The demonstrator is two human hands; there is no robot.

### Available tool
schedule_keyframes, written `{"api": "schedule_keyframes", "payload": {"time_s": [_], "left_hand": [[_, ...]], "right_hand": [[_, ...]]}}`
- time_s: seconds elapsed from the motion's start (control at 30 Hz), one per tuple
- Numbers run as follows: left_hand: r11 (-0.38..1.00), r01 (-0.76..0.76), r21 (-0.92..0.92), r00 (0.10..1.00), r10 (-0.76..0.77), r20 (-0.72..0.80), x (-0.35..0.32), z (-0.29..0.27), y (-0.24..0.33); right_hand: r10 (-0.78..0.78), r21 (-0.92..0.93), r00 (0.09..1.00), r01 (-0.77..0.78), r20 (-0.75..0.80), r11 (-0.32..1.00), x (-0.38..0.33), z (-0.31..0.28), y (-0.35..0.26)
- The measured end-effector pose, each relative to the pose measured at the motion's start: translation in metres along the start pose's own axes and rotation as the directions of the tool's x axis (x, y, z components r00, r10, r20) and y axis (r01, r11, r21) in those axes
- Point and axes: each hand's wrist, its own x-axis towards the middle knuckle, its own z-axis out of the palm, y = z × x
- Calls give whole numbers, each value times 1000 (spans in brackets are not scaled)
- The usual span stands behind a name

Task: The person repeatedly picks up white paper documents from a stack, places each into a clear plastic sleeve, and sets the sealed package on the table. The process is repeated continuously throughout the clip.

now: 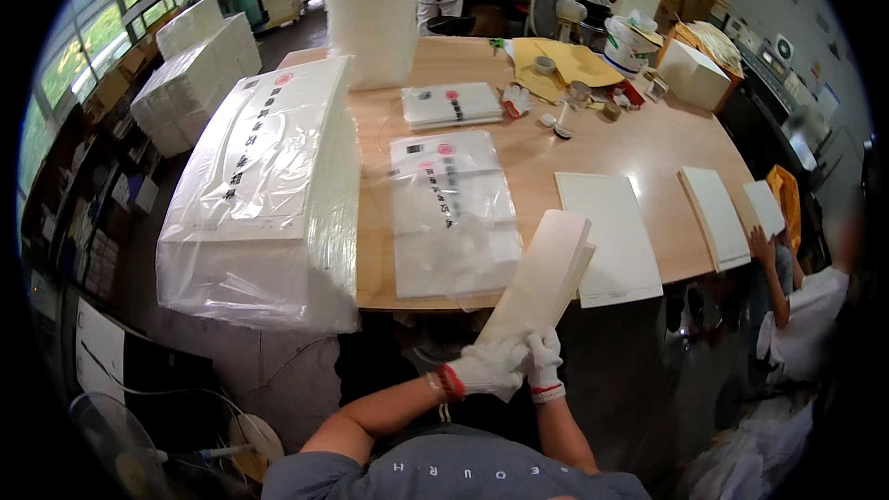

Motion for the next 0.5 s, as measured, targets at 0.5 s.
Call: {"api": "schedule_keyframes", "payload": {"time_s": [0.5], "left_hand": [[435, -341, -833, 912, -62, -406, 67, -158, -90]], "right_hand": [[-339, -789, 768, 606, 544, 106, -23, -6, -138]]}}
